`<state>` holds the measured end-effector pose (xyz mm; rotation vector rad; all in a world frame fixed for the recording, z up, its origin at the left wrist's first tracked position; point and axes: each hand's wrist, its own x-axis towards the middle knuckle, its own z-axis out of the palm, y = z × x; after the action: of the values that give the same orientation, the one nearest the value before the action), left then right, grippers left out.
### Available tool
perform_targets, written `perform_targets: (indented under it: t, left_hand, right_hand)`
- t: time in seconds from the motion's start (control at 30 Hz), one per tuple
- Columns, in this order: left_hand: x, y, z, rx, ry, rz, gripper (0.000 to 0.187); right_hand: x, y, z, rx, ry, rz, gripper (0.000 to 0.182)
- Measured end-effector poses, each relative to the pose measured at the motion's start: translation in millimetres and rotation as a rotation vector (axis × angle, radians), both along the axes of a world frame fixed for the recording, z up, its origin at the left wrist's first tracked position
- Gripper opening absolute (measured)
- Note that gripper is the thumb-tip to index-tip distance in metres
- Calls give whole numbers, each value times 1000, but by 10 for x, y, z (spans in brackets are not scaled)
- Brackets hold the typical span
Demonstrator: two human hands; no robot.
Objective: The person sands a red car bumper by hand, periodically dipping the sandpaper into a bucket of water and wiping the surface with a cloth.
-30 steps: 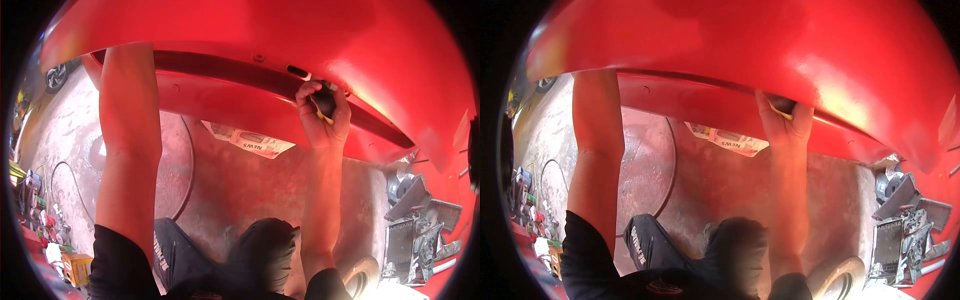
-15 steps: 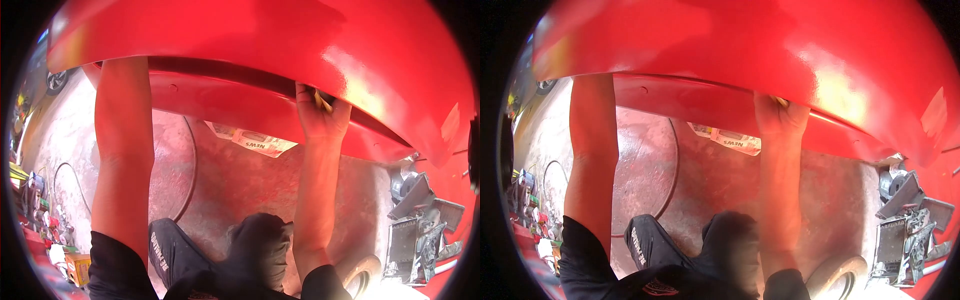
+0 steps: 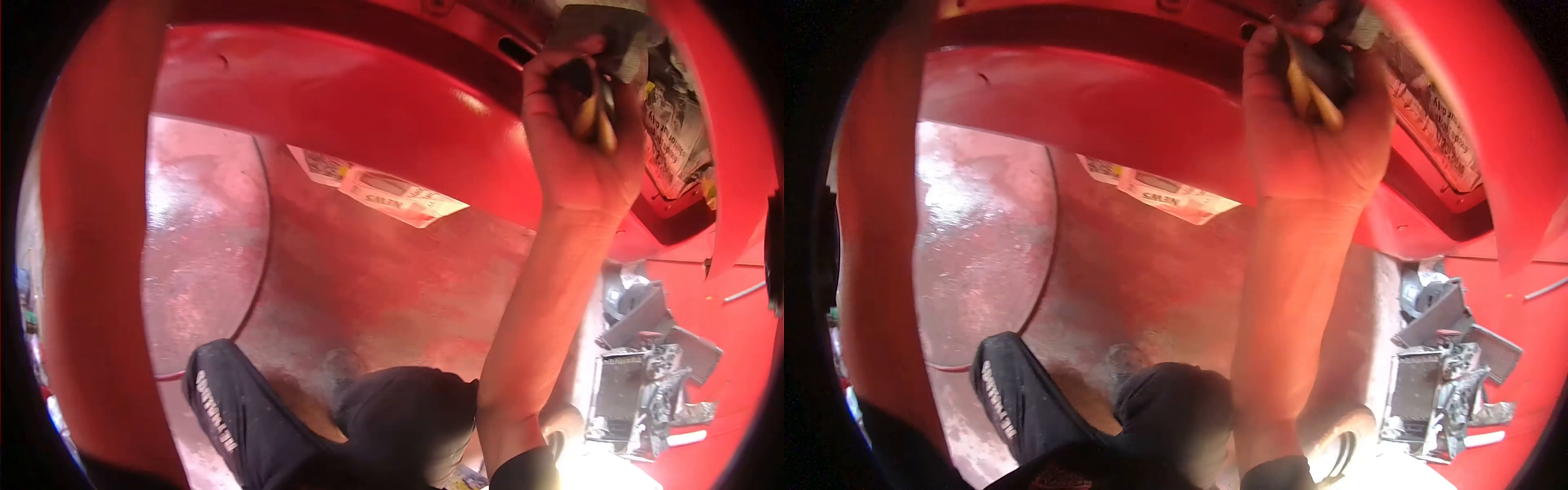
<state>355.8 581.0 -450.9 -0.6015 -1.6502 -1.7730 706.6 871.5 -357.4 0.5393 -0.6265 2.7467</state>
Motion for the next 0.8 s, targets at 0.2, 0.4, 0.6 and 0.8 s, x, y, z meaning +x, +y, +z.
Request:
perform_targets:
  t: [0.2, 0.4, 0.6, 0.8]
  left_hand:
    - [-73, 200, -463, 12, -90, 15, 53]
    - [-78, 286, -599, 25, -123, 9, 53]
    - [-113, 350, -571, 7, -117, 11, 53]
    - [-129, 314, -371, -20, -98, 19, 54]
  right_hand:
    - [13, 10, 25, -36, -59, -71, 29]
    - [61, -23, 74, -7, -85, -93, 28]
    - [61, 24, 20, -27, -63, -98, 27]
    - [28, 97, 34, -73, -18, -69, 26]
